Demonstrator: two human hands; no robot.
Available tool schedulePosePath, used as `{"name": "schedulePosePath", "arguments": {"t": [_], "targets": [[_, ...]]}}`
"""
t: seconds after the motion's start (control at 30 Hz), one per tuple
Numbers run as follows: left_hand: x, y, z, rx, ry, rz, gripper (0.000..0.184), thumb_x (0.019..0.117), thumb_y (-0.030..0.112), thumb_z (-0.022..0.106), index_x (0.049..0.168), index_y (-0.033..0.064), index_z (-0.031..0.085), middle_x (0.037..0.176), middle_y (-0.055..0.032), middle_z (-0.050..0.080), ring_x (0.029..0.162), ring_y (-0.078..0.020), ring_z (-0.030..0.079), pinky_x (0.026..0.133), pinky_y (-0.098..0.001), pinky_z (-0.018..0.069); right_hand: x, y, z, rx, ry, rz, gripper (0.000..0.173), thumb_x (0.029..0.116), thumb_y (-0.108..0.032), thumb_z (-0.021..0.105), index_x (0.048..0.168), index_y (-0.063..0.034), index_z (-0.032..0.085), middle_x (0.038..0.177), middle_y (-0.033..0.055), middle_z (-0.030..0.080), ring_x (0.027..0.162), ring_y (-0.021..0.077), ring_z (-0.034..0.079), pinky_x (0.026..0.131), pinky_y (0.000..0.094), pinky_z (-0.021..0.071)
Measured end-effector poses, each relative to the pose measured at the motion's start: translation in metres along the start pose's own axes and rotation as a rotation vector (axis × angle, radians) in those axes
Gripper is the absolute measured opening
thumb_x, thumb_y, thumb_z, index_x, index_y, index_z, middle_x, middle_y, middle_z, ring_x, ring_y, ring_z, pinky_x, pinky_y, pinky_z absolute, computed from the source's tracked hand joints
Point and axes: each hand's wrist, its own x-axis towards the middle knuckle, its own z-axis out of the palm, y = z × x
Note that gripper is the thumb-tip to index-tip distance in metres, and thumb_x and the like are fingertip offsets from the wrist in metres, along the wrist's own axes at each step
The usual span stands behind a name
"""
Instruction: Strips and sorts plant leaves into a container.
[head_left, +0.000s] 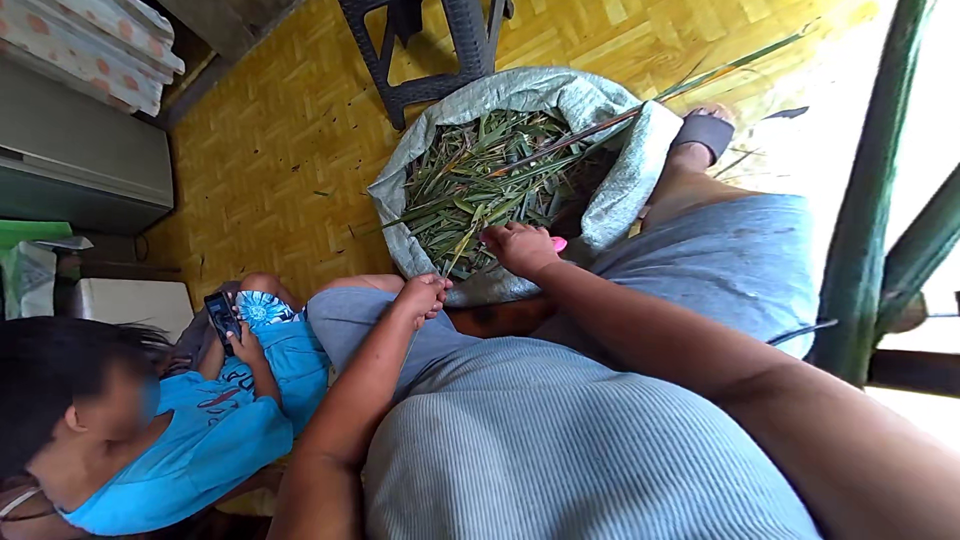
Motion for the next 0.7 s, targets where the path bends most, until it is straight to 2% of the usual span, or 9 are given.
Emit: {"name": "schedulePosePath", "arguments": {"t": [0.07, 0.13, 0.17, 0.23, 0.37, 0.5, 0.6, 0.7], "targets": [[-0.001, 0.002, -0.001, 0.02, -0.007, -0.011, 0.023, 0.1118, 0.014, 0.042, 0.121, 0.0026, 0.061, 0.071, 0.0009, 0.046, 0.046, -0.0041, 0.033, 0.042, -0.0172, 0.0272, -0.001, 0.001, -0.003, -0.004, -0.008, 0.044, 0.04, 0.1114, -0.034, 0.043, 0.144, -0.0162, 0.058, 0.139, 0.0259, 0.059, 0.131, 0.0477, 0.054, 0.105, 0.0684, 0.0383], [-0.006, 0.002, -0.002, 0.045, -0.017, -0.04, 0.022, 0.1115, 0.014, 0.043, 0.118, 0.0024, 0.061, 0.069, 0.0015, 0.045, 0.045, -0.0036, 0.031, 0.041, -0.0165, 0.0261, 0.0, 0.013, -0.009, 0.046, 0.019, 0.139, 0.041, 0.1111, -0.032, 0.043, 0.144, -0.0126, 0.057, 0.139, 0.0306, 0.057, 0.129, 0.0536, 0.052, 0.1, 0.0745, 0.0383], [-0.006, 0.0, -0.004, 0.042, -0.014, -0.056, 0.022, 0.1114, 0.014, 0.043, 0.117, 0.0021, 0.061, 0.069, 0.0016, 0.045, 0.045, -0.0036, 0.032, 0.041, -0.0164, 0.0268, 0.001, 0.02, -0.015, 0.074, 0.013, 0.2, 0.043, 0.1116, -0.034, 0.041, 0.147, -0.0124, 0.055, 0.142, 0.0317, 0.054, 0.13, 0.0559, 0.051, 0.099, 0.0776, 0.0375], [-0.003, -0.007, -0.009, 0.022, 0.028, -0.069, 0.021, 0.1112, 0.013, 0.044, 0.118, 0.0015, 0.06, 0.07, 0.0008, 0.046, 0.046, -0.004, 0.036, 0.042, -0.0163, 0.031, 0.003, 0.023, -0.022, 0.124, 0.011, 0.24, 0.046, 0.1122, -0.037, 0.038, 0.148, -0.0131, 0.053, 0.144, 0.0305, 0.053, 0.13, 0.056, 0.051, 0.098, 0.0784, 0.0382], [0.013, -0.014, -0.007, 0.039, 0.105, -0.008, 0.025, 0.1112, 0.014, 0.045, 0.126, -0.0002, 0.059, 0.076, -0.0027, 0.052, 0.052, -0.0076, 0.044, 0.05, -0.0205, 0.04, -0.007, 0.0, -0.008, 0.25, -0.006, 0.037, 0.044, 0.1115, -0.032, 0.044, 0.146, -0.0071, 0.054, 0.143, 0.0279, 0.055, 0.128, 0.0503, 0.056, 0.103, 0.0714, 0.0423], [0.02, -0.008, 0.007, 0.145, 0.117, 0.052, 0.031, 0.1122, 0.017, 0.042, 0.133, 0.0007, 0.057, 0.084, -0.0054, 0.058, 0.061, -0.0099, 0.049, 0.057, -0.0256, 0.0441, -0.031, -0.026, 0.015, 0.254, -0.101, -0.182, 0.04, 0.1109, -0.03, 0.046, 0.141, -0.0081, 0.059, 0.138, 0.023, 0.06, 0.123, 0.0433, 0.061, 0.102, 0.0649, 0.0469], [0.021, -0.004, 0.016, 0.147, 0.137, 0.083, 0.03, 0.1126, 0.018, 0.042, 0.132, -0.0001, 0.055, 0.083, -0.0054, 0.056, 0.059, -0.01, 0.046, 0.055, -0.0256, 0.0411, -0.038, -0.033, 0.014, 0.218, -0.142, -0.218, 0.041, 0.1119, -0.031, 0.043, 0.141, -0.0087, 0.059, 0.137, 0.0218, 0.061, 0.122, 0.0416, 0.063, 0.101, 0.0625, 0.0482], [0.022, -0.003, 0.019, 0.163, 0.131, 0.094, 0.03, 0.1121, 0.017, 0.043, 0.133, 0.0006, 0.057, 0.084, -0.005, 0.056, 0.059, -0.0101, 0.044, 0.055, -0.0261, 0.04, -0.037, -0.031, 0.01, 0.179, -0.138, -0.187, 0.041, 0.1121, -0.032, 0.042, 0.142, -0.0094, 0.059, 0.136, 0.0215, 0.061, 0.122, 0.0415, 0.063, 0.101, 0.0627, 0.0483]]}}
